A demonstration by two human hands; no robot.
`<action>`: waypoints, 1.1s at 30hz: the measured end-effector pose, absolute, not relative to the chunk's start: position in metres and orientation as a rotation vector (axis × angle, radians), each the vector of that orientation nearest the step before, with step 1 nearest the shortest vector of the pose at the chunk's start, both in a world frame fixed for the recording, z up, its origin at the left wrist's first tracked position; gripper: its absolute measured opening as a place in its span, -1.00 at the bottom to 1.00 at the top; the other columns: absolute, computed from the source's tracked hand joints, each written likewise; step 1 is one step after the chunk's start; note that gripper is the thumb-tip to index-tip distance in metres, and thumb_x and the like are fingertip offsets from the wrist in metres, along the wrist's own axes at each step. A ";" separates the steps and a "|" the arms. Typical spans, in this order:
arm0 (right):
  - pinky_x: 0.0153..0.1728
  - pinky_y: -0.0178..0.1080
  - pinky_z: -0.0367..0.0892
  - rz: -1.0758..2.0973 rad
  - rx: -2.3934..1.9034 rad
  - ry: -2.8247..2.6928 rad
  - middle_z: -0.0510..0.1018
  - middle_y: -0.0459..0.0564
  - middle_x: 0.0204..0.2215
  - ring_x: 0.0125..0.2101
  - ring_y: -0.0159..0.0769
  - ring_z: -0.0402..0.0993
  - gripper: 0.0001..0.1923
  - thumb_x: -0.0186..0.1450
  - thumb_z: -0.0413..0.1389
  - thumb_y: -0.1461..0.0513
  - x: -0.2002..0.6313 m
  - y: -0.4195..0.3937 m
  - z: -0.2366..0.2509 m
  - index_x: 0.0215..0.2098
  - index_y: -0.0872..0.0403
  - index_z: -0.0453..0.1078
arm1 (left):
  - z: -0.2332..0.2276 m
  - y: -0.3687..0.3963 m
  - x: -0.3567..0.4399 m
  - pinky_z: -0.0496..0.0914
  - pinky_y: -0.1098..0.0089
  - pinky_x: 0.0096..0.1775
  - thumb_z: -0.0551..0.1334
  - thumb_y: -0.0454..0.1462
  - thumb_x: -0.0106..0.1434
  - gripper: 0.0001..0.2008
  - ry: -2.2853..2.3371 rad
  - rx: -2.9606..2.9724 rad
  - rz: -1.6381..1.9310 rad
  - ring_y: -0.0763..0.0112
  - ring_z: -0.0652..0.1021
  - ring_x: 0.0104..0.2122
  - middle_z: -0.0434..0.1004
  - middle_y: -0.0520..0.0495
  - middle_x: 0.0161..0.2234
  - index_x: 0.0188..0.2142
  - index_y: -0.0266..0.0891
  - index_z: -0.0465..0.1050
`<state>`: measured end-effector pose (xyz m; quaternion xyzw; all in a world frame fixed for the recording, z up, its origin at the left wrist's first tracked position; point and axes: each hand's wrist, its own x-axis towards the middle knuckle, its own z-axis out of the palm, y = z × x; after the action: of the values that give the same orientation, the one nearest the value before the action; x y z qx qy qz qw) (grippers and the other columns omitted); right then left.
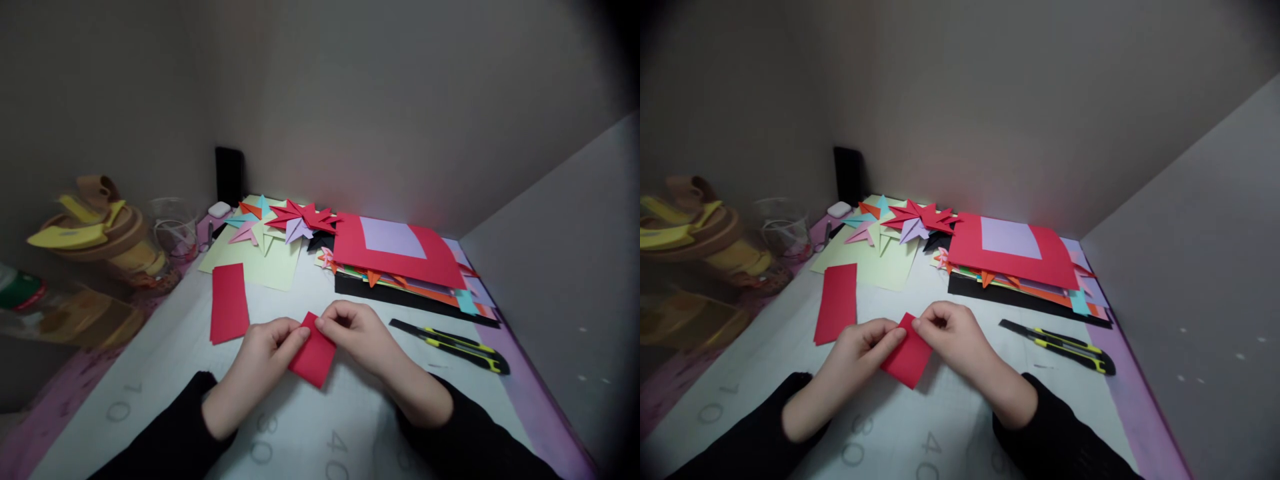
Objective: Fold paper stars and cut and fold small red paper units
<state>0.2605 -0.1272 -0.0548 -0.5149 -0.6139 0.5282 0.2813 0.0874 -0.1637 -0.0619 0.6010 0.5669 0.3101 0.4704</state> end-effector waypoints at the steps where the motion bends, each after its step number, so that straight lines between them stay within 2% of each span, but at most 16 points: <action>1: -0.49 -0.34 0.18 1.411 -1.379 -1.650 0.41 -0.10 -0.59 -0.53 -0.40 0.27 -0.79 0.14 0.12 0.16 0.260 -0.128 -0.055 -0.58 0.10 0.33 | -0.062 -0.164 0.087 0.18 0.50 -0.51 0.12 -0.13 0.23 -0.69 1.386 1.469 0.764 0.48 0.31 -0.56 0.37 0.05 -0.61 -0.46 -0.28 0.50; 7: -0.49 -0.34 0.19 1.354 -1.375 -1.697 0.42 -0.10 -0.58 -0.52 -0.38 0.29 -0.80 0.15 0.12 0.17 0.261 -0.129 -0.054 -0.58 0.09 0.34 | -0.060 -0.162 0.087 0.17 0.50 -0.52 0.13 -0.13 0.20 -0.69 1.357 1.442 0.791 0.47 0.31 -0.57 0.38 0.04 -0.61 -0.52 -0.26 0.47; 12: -0.46 -0.31 0.21 1.220 -1.396 -1.656 0.40 -0.09 -0.57 -0.49 -0.35 0.32 -0.75 0.20 0.09 0.11 0.271 -0.113 -0.063 -0.55 0.09 0.35 | -0.060 -0.159 0.085 0.14 0.50 -0.52 0.14 -0.10 0.20 -0.66 1.419 1.421 0.807 0.49 0.27 -0.57 0.29 0.07 -0.63 -0.58 -0.26 0.39; 13: -0.42 -0.29 0.24 1.166 -1.411 -1.623 0.43 -0.07 -0.52 -0.43 -0.31 0.35 -0.75 0.21 0.08 0.09 0.273 -0.108 -0.068 -0.50 0.09 0.37 | -0.061 -0.158 0.084 0.13 0.50 -0.52 0.13 -0.09 0.21 -0.65 1.434 1.412 0.816 0.49 0.26 -0.57 0.27 0.07 -0.64 -0.59 -0.26 0.37; 15: -0.26 -0.22 0.28 0.966 -1.461 -1.530 0.47 0.03 -0.29 -0.21 -0.19 0.37 -0.74 0.20 0.09 0.07 0.275 -0.101 -0.079 -0.29 0.09 0.41 | -0.061 -0.158 0.082 0.13 0.50 -0.52 0.14 -0.08 0.21 -0.64 1.471 1.395 0.853 0.49 0.26 -0.57 0.25 0.08 -0.63 -0.59 -0.27 0.36; 17: -0.13 -0.16 0.26 0.842 -1.475 -1.449 0.38 0.12 -0.05 -0.01 -0.12 0.27 -0.57 0.17 0.12 0.05 0.273 -0.100 -0.085 -0.05 0.08 0.33 | -0.062 -0.158 0.081 0.15 0.49 -0.50 0.15 -0.07 0.21 -0.65 1.522 1.371 0.922 0.48 0.28 -0.55 0.27 0.07 -0.61 -0.56 -0.27 0.38; 19: -0.13 -0.18 0.27 0.994 -1.371 -1.439 0.37 0.12 -0.05 -0.04 -0.17 0.30 -0.50 0.19 0.10 0.02 0.267 -0.107 -0.085 0.03 0.07 0.26 | -0.064 -0.159 0.080 0.18 0.49 -0.48 0.16 -0.06 0.21 -0.66 1.565 1.338 0.997 0.46 0.32 -0.52 0.33 0.05 -0.58 -0.53 -0.28 0.41; 21: -0.27 -0.24 0.30 1.306 -1.211 -1.438 0.44 0.03 -0.26 -0.27 -0.26 0.38 -0.58 0.21 0.07 -0.02 0.258 -0.119 -0.080 -0.09 0.07 0.31 | -0.065 -0.160 0.080 0.22 0.48 -0.47 0.16 -0.06 0.20 -0.67 1.580 1.312 1.047 0.44 0.36 -0.51 0.39 0.03 -0.56 -0.50 -0.28 0.44; 23: -0.39 -0.30 0.26 1.500 -1.124 -1.399 0.40 -0.08 -0.46 -0.44 -0.35 0.32 -0.67 0.19 0.10 -0.03 0.249 -0.130 -0.074 -0.33 0.07 0.32 | -0.065 -0.162 0.080 0.24 0.48 -0.46 0.17 -0.07 0.20 -0.68 1.580 1.307 1.069 0.42 0.38 -0.50 0.43 0.01 -0.54 -0.48 -0.28 0.47; 25: -0.47 -0.33 0.18 1.534 -1.133 -1.355 0.31 -0.15 -0.57 -0.53 -0.41 0.22 -0.67 0.16 0.14 0.00 0.243 -0.137 -0.071 -0.51 0.07 0.23 | -0.065 -0.163 0.081 0.25 0.48 -0.46 0.18 -0.08 0.19 -0.69 1.586 1.312 1.086 0.42 0.38 -0.51 0.44 0.02 -0.55 -0.48 -0.27 0.48; 28: -0.53 -0.36 0.09 1.491 -1.197 -1.320 0.21 -0.19 -0.64 -0.57 -0.44 0.12 -0.64 0.14 0.15 0.04 0.240 -0.140 -0.072 -0.59 0.06 0.14 | -0.065 -0.164 0.082 0.26 0.48 -0.46 0.20 -0.08 0.17 -0.70 1.596 1.308 1.097 0.42 0.38 -0.51 0.43 0.02 -0.57 -0.49 -0.27 0.48; 33: -0.55 -0.36 0.07 1.459 -1.220 -1.316 0.19 -0.20 -0.65 -0.58 -0.44 0.09 -0.67 0.12 0.13 0.08 0.244 -0.137 -0.073 -0.62 0.05 0.11 | -0.065 -0.160 0.082 0.28 0.47 -0.44 0.20 -0.06 0.16 -0.69 1.524 1.245 1.063 0.40 0.41 -0.48 0.48 -0.01 -0.51 -0.47 -0.27 0.48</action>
<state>0.2437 -0.1372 -0.0734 -0.4827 -0.5210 0.5775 0.4026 0.0819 -0.1599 -0.0647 0.5007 0.6128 0.4273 0.4372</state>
